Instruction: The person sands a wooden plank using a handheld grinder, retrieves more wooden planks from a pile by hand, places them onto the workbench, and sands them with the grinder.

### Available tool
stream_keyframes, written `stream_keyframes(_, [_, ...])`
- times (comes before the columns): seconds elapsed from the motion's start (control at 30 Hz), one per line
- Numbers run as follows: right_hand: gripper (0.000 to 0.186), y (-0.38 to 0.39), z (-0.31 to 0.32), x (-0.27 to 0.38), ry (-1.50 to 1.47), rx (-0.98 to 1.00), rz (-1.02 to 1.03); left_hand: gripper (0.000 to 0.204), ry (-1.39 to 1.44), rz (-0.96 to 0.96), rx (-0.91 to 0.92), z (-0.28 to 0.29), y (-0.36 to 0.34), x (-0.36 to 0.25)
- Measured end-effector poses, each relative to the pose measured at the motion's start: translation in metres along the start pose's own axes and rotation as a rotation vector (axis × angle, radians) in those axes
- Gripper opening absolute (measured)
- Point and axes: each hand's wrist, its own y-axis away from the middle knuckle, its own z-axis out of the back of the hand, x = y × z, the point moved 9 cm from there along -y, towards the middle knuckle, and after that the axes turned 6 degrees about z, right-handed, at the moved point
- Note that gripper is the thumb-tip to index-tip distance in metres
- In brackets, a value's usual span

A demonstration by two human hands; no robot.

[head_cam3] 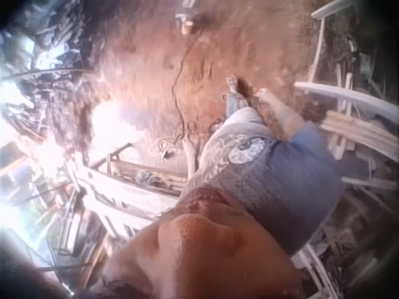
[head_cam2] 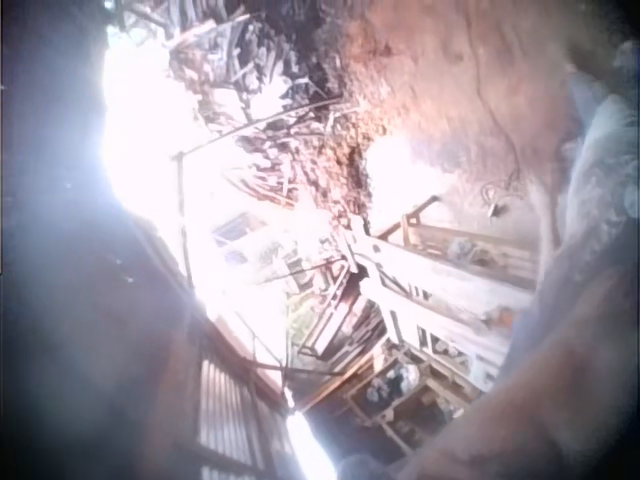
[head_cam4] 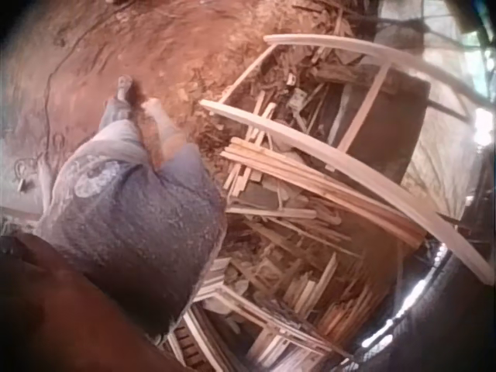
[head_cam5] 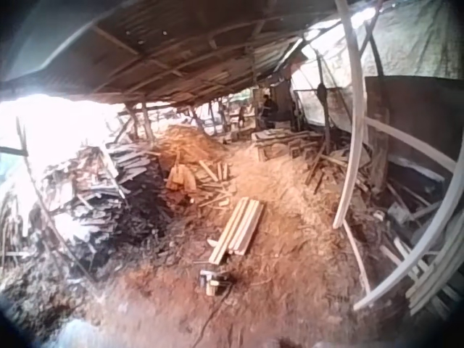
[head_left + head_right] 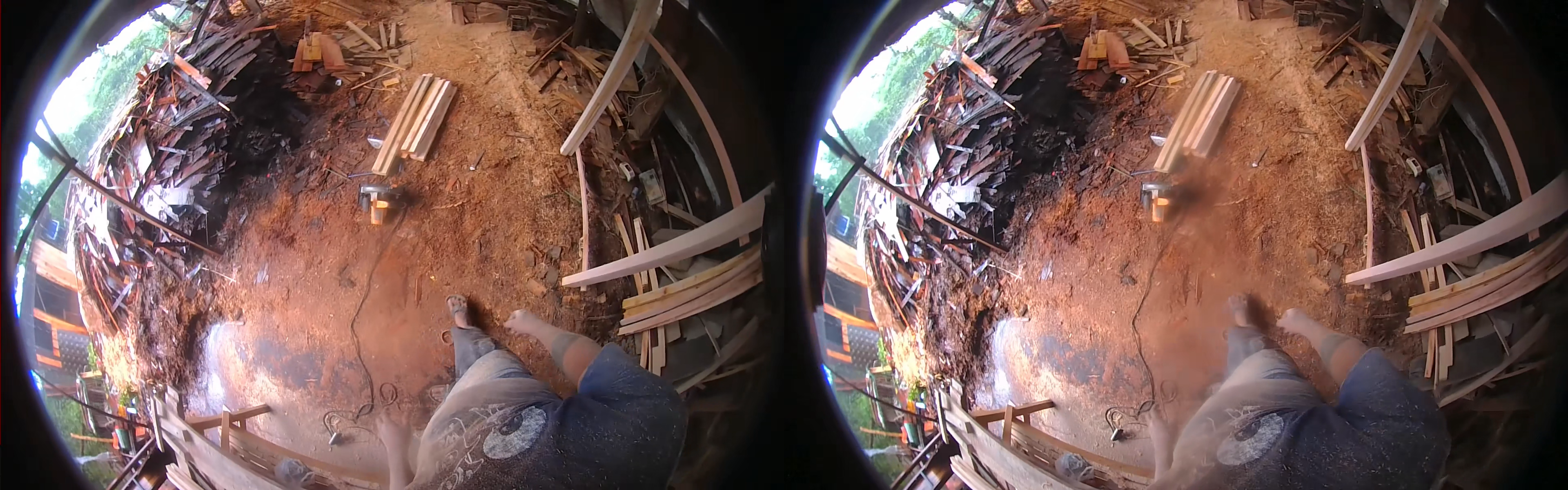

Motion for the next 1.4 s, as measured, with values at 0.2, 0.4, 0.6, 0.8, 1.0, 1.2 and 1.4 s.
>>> stream_keyframes(0.2, [0.032, -0.058, 0.073, -0.046, 0.124, 0.058, -0.289, 0.059, 0.124, 0.139, 0.519, -0.089, -0.036, -0.045])
stream_keyframes(0.4, [0.031, -0.144, 0.153, 0.010, -0.077, 0.029, -0.114, 0.049, 0.013, 0.321, 0.672, -0.162, -0.119, -0.059])
stream_keyframes(0.6, [0.021, -0.200, 0.297, 0.004, -0.482, -0.143, -0.011, 0.044, 0.278, 0.356, 0.603, -0.200, -0.279, -0.185])
stream_keyframes(0.8, [0.019, -0.197, 0.367, -0.020, -0.610, -0.228, -0.281, 0.044, 0.392, 0.035, 0.530, -0.188, -0.383, -0.438])
stream_keyframes(1.0, [0.021, -0.266, 0.350, 0.036, -0.704, 0.076, -0.355, 0.045, 0.352, 0.096, 0.668, -0.281, -0.464, -0.411])
stream_keyframes(1.2, [0.022, -0.378, 0.407, 0.170, -0.580, -0.072, -0.416, 0.047, 0.391, 0.776, 0.803, -0.329, -0.586, -0.436])
stream_keyframes(1.4, [0.031, -0.466, 0.493, 0.271, -0.962, -0.001, -0.635, 0.046, 0.430, 0.333, 0.609, -0.367, -0.863, -0.626])
